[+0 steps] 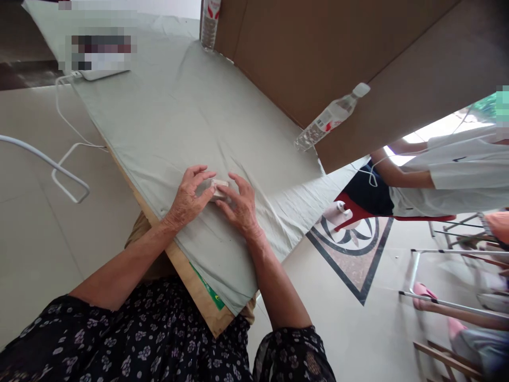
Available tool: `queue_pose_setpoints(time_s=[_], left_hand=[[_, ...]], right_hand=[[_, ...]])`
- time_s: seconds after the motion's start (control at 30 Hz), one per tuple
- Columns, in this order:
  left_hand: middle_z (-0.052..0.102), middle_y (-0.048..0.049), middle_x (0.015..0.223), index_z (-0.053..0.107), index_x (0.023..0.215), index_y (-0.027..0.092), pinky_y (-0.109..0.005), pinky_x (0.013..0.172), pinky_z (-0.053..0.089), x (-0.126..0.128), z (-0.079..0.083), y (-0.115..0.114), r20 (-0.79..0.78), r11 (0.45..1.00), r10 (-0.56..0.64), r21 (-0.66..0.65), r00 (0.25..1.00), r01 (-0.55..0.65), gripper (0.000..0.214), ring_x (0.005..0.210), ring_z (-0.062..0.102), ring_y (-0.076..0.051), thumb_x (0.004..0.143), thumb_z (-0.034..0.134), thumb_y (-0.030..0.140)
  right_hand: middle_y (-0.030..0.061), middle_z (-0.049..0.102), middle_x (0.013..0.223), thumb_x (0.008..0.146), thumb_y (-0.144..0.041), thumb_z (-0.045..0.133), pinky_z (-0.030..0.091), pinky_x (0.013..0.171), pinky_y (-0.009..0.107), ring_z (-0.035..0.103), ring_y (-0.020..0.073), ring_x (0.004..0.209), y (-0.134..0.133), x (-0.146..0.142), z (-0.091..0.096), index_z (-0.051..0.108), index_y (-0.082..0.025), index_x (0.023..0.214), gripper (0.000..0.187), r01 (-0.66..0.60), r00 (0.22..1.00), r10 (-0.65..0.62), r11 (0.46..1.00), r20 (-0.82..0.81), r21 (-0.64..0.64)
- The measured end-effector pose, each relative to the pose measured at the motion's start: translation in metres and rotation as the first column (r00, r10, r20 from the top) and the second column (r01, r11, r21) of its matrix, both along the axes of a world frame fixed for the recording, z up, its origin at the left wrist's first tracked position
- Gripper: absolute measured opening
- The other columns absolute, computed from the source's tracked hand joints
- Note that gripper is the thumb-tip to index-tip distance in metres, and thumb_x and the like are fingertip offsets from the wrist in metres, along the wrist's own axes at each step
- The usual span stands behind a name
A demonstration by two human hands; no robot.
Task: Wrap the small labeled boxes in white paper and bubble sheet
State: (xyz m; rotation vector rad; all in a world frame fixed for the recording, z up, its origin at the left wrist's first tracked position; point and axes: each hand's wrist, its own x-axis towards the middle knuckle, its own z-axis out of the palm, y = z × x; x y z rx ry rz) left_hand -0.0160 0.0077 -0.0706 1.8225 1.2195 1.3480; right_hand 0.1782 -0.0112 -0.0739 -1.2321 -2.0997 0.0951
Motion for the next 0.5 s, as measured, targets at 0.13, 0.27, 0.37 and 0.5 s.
queue_pose_setpoints(time_s=[0.13,0.27,0.37,0.5], left_hand=[[0.062,-0.0116,0.134,0.073,0.124,0.022,-0.047,0.109,0.054,-0.001,0.001,-0.004,0.004,0.997,0.028,-0.065,1.000,-0.028,0.035,0.129,0.060,-0.027,0.090,0.064,0.024],[0.064,-0.0105,0.135,0.073,0.122,0.022,-0.042,0.100,0.059,-0.002,0.006,-0.007,0.040,0.983,0.093,-0.161,0.995,-0.086,0.036,0.123,0.063,-0.026,0.088,0.064,0.023],[0.064,-0.0096,0.137,0.072,0.124,0.023,-0.042,0.099,0.059,-0.002,0.010,-0.009,0.051,0.970,0.107,-0.226,0.993,-0.093,0.037,0.120,0.064,-0.025,0.088,0.064,0.025],[0.062,-0.0100,0.140,0.067,0.131,0.023,-0.042,0.102,0.057,0.002,0.009,-0.011,0.037,0.970,0.075,-0.233,0.997,-0.064,0.042,0.123,0.062,-0.025,0.089,0.067,0.031]], right_hand=[[0.0108,0.057,0.153,0.099,-0.033,0.063,0.045,0.116,0.053,0.053,0.0310,0.144,-0.006,0.000,0.000,0.065,-0.033,0.131,0.032,0.014,1.000,-0.013,0.999,-0.010,0.044],[0.0122,0.054,0.154,0.099,-0.050,0.061,0.047,0.115,0.056,0.053,0.0310,0.143,-0.008,0.005,0.001,0.054,-0.033,0.143,0.047,0.097,0.973,-0.106,0.994,-0.207,-0.055],[0.0132,0.053,0.156,0.102,-0.054,0.052,0.054,0.107,0.052,0.054,0.0305,0.143,-0.006,0.010,0.001,0.051,-0.032,0.147,0.050,0.132,0.920,-0.192,0.973,-0.343,-0.189],[0.0117,0.051,0.160,0.101,-0.062,0.053,0.052,0.110,0.051,0.054,0.0298,0.143,-0.005,0.011,0.001,0.042,-0.034,0.156,0.063,0.048,0.901,-0.188,0.939,-0.392,-0.340]])
